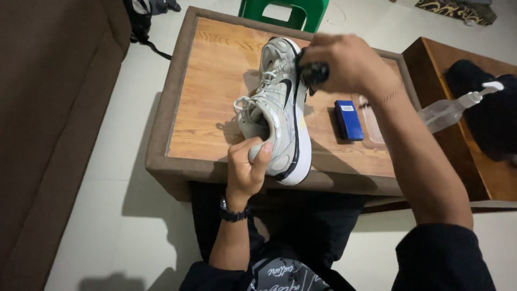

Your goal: The person is cleaning a white sneaker by applying soap from a pump bottle, scrubbing with a brush, and wiping with a cloth.

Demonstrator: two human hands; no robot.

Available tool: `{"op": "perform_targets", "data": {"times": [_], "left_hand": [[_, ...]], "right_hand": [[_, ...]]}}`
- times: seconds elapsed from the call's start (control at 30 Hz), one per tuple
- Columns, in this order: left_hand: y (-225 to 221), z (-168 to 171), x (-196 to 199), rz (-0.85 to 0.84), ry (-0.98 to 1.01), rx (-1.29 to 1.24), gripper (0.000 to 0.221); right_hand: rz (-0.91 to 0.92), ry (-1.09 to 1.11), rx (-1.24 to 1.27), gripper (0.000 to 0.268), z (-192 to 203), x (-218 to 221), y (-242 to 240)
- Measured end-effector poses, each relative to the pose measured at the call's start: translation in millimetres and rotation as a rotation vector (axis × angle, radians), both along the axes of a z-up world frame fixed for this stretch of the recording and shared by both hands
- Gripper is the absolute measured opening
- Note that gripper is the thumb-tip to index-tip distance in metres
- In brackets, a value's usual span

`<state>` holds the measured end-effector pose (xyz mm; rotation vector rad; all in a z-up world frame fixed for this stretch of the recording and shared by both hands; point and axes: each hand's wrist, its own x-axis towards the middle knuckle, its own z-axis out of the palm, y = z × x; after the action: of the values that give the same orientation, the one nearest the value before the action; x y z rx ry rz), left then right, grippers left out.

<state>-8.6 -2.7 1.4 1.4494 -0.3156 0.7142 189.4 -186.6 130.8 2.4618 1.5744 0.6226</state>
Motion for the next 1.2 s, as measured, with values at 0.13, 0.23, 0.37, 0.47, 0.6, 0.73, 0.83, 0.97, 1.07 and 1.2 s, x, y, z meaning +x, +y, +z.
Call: {"op": "perform_targets", "data": {"times": [0.13, 0.23, 0.37, 0.47, 0.6, 0.73, 0.83, 0.97, 1.07, 1.2], "left_hand": [[-0.6, -3.3, 4.1, 0.004, -0.013, 0.002, 0.037], [-0.4, -11.3, 12.9, 0.057, -0.034, 0.029, 0.049], [-0.4, -13.0, 12.0, 0.043, -0.02, 0.026, 0.049], [0.2, -10.4, 12.5, 0.041, -0.014, 0.022, 0.049], [-0.2, -9.9, 12.0, 0.053, -0.008, 0.036, 0.048], [-1.6, -14.0, 14.4, 0.042, 0.003, 0.032, 0.049], [-2.3, -11.8, 14.2, 0.045, 0.009, 0.026, 0.049], [-3.5, -10.1, 13.8, 0.069, 0.021, 0.038, 0.05], [-4.1, -10.8, 6.7, 0.047, 0.035, 0.028, 0.044], [-4.7, -7.8, 3.6, 0.029, 0.04, 0.024, 0.037]], "right_hand": [[0.038, -0.08, -0.041, 0.036, -6.3, -24.8, -3.6], [0.081, 0.088, -0.031, 0.045, -15.1, -33.2, -8.1], [0.016, 0.356, -0.013, 0.05, -13.3, -54.2, -7.2], [0.068, 0.601, 0.058, 0.046, -8.5, -65.7, -5.1], [0.195, 0.841, 0.055, 0.039, -0.9, -90.9, -10.6], [0.29, 0.934, 0.02, 0.035, 11.9, -122.7, -15.6], [0.572, 1.344, 0.028, 0.045, -3.9, -118.3, -33.9], [0.486, 1.006, 0.37, 0.053, -8.3, -47.4, -79.8], [0.166, 0.639, 0.675, 0.03, -20.5, 4.3, -92.7], [-0.36, 0.585, 0.822, 0.03, -39.1, 55.2, -76.2]]}}
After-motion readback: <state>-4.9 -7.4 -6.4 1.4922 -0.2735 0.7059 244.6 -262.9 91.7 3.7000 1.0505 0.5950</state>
